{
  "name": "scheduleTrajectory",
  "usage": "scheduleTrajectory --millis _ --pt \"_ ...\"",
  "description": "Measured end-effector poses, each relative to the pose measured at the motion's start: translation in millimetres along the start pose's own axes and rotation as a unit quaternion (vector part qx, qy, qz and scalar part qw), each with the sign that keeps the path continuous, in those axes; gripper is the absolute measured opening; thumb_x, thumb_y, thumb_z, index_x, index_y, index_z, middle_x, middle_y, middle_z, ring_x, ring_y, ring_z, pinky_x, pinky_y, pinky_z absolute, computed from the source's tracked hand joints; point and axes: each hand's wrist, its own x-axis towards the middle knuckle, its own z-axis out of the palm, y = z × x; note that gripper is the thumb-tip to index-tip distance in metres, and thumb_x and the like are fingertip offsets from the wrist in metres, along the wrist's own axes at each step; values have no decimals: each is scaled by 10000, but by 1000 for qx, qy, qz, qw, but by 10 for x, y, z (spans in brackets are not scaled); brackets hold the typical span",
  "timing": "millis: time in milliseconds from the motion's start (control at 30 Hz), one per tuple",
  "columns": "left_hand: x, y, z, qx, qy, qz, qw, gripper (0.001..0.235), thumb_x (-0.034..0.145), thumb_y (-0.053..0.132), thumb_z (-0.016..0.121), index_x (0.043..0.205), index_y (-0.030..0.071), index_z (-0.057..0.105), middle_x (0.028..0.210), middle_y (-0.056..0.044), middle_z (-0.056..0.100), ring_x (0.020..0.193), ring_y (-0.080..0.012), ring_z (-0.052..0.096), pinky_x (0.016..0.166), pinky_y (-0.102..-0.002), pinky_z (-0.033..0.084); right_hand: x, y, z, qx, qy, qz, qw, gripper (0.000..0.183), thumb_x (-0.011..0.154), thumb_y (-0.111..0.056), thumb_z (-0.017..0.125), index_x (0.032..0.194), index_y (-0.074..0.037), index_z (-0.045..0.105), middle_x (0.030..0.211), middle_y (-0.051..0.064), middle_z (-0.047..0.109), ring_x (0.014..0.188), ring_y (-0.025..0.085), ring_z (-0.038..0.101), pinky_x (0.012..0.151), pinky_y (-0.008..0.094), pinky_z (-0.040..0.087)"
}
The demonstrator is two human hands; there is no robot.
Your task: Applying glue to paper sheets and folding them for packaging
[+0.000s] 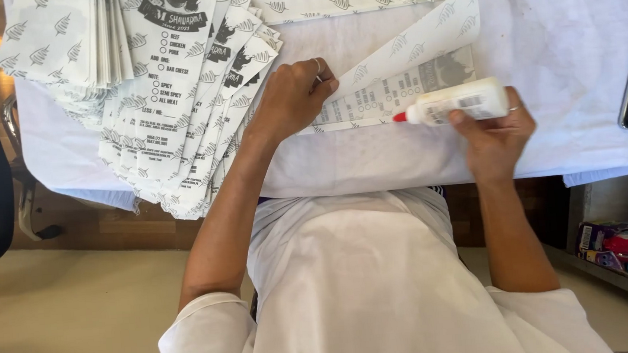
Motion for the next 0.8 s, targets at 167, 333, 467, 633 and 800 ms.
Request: scheduleTrajectory --millis 167,333,467,633,800 --pt "21 84 -118 -18 -28 -33 999 146 950 102 688 1004 -16 756 662 -155 699 551 -236 689 561 -342 523 -59 -177 598 7 -58 31 998 395 785 83 911 1054 44 625 990 160 698 1070 223 666 937 398 571" --pt "40 98 -152 -38 -46 -60 996 167 961 125 687 1037 -2 765 727 -183 717 609 -258 715 602 -339 537 -108 -248 982 14 -97 41 994 378 769 114 908 1025 74 632 943 179 708 1041 213 652 872 402 576" --pt "86 37 -166 -54 -94 -83 991 174 1000 219 624 919 95 715 644 -25 630 574 -158 530 559 -341 409 -142 -409 1215 -52 -130 99 985 338 835 -89 896 1027 -6 631 931 47 684 906 148 651 799 298 611" --pt "72 43 -172 -61 -93 -81 991 176 987 223 636 907 92 724 656 -29 642 595 -156 532 568 -341 404 -183 -454 1375 -66 -136 117 982 351 825 -140 904 1025 -37 634 897 22 704 846 103 650 722 263 595" --pt "-41 -56 -17 -61 -60 -6 996 154 987 233 639 950 92 690 726 -45 744 595 -195 640 622 -366 469 34 -305 937 -10 -27 27 999 306 853 -14 874 1052 -121 668 977 -32 638 901 106 578 789 321 541"
